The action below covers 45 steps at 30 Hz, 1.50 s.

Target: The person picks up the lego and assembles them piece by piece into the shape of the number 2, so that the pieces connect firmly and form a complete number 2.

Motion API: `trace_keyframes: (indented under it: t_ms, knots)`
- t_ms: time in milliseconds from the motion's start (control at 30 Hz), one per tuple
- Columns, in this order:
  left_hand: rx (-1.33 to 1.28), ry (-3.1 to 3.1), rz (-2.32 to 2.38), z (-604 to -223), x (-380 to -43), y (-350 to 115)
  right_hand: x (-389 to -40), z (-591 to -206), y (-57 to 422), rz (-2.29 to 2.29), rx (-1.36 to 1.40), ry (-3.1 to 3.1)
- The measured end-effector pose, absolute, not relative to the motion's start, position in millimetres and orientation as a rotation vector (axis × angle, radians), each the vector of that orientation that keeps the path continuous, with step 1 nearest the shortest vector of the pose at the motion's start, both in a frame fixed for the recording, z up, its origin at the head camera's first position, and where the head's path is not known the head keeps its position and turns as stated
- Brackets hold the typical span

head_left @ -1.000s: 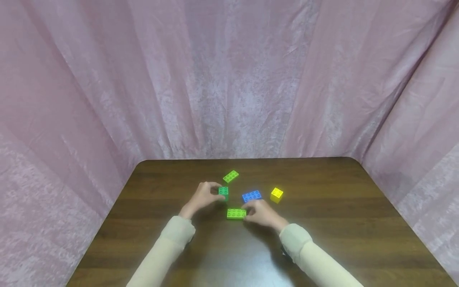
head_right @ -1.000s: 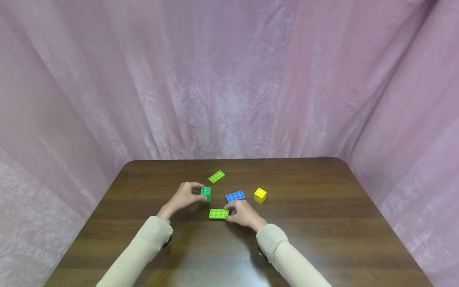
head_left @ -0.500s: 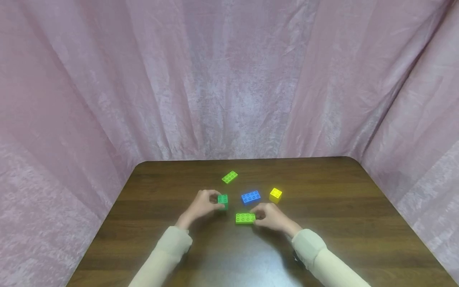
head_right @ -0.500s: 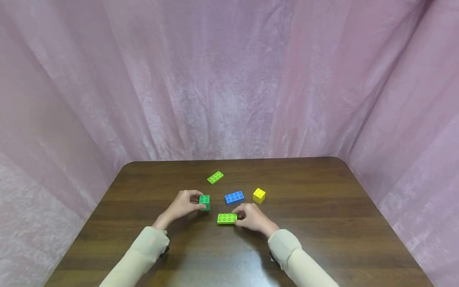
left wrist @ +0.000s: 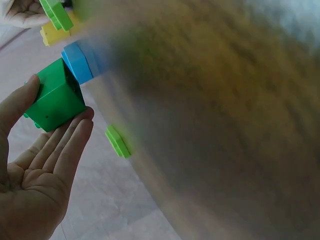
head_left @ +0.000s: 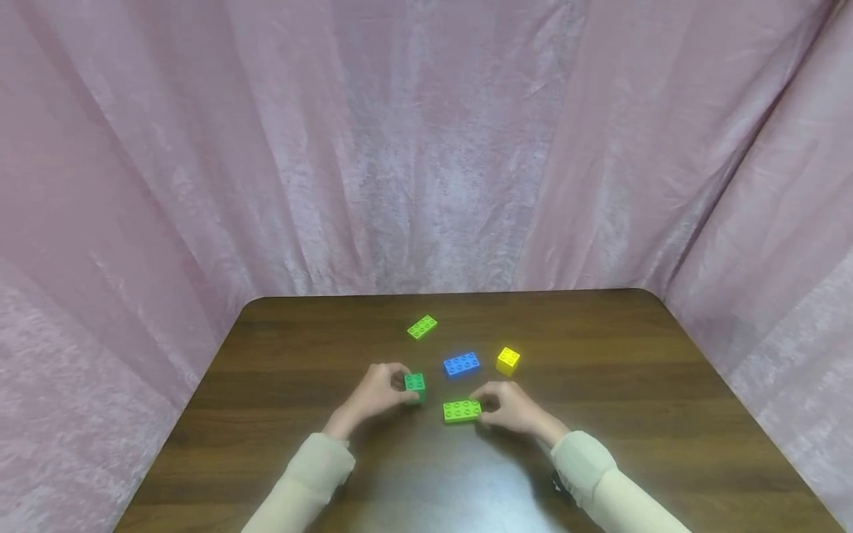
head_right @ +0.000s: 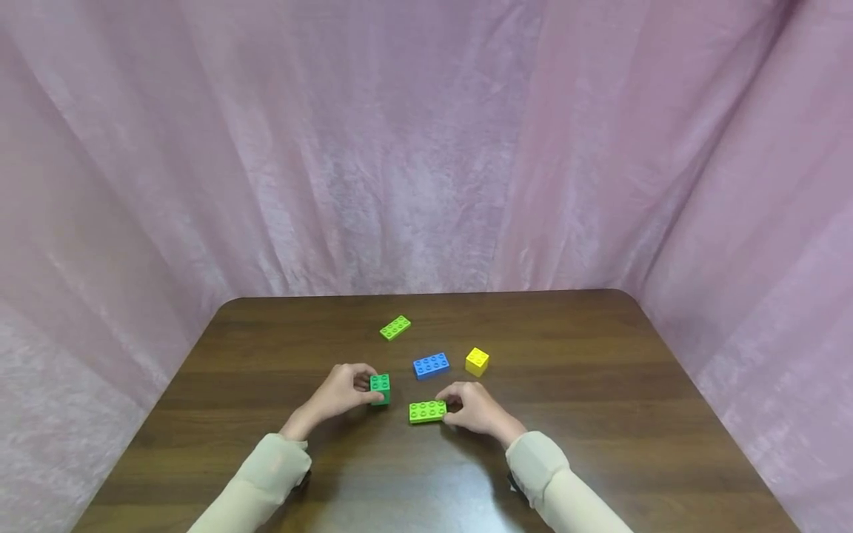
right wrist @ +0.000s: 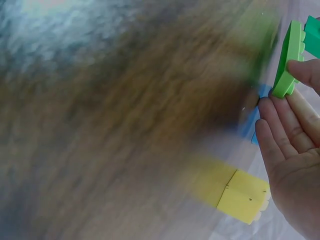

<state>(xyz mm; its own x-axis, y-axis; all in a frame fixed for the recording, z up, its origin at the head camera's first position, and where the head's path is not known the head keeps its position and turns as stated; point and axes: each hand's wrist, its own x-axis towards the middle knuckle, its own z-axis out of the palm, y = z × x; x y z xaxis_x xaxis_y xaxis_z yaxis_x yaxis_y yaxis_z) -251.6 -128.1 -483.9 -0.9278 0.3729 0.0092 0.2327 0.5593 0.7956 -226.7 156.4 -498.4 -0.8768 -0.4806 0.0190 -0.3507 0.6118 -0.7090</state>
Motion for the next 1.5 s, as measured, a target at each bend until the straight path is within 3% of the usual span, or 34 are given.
trace_keyframes:
  t_ms: [1500]
  knots:
    - [0.652, 2.503, 1.316, -493.8, -230.7, -88.1, -216.4, -507.7, 160.5, -1.081, -0.737, 2.698]
